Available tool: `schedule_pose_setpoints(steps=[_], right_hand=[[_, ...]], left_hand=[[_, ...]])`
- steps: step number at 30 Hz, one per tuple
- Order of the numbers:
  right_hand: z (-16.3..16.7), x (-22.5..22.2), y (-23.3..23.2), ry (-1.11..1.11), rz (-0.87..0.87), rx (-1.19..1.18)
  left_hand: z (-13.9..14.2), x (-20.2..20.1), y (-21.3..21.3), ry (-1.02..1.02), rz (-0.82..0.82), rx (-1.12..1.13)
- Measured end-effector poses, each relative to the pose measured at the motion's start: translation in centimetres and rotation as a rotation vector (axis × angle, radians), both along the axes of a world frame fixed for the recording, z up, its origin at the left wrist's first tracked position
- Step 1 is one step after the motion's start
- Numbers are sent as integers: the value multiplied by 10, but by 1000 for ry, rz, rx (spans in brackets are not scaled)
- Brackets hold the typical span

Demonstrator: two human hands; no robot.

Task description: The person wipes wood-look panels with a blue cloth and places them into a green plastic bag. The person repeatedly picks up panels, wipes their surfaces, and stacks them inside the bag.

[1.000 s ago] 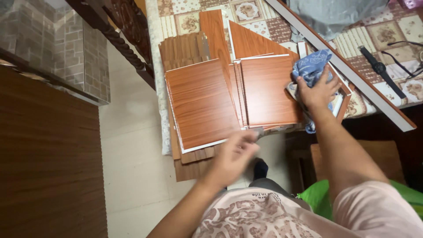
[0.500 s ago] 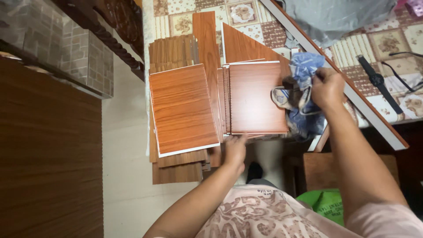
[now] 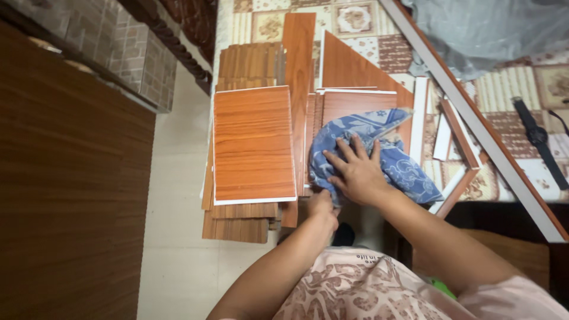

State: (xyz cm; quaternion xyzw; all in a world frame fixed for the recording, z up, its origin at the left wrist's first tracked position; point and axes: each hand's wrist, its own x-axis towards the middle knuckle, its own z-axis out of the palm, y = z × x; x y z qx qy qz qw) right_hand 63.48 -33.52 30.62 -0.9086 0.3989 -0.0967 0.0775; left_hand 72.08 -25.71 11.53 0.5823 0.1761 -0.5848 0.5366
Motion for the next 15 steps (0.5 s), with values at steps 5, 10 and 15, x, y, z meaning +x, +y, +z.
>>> schedule_pose_setpoints(steps=[5,10,15], right_hand=[[-35,-1,-36,136,71,69],[-47,0,-107,123,-129,-4],[-50,4,-113,41,-217,-99]], left_hand=[[18,0,1,-100,-107,-30],[39,-1,3,-158,-139,-35],[48,-1,2,-156,-97,13]])
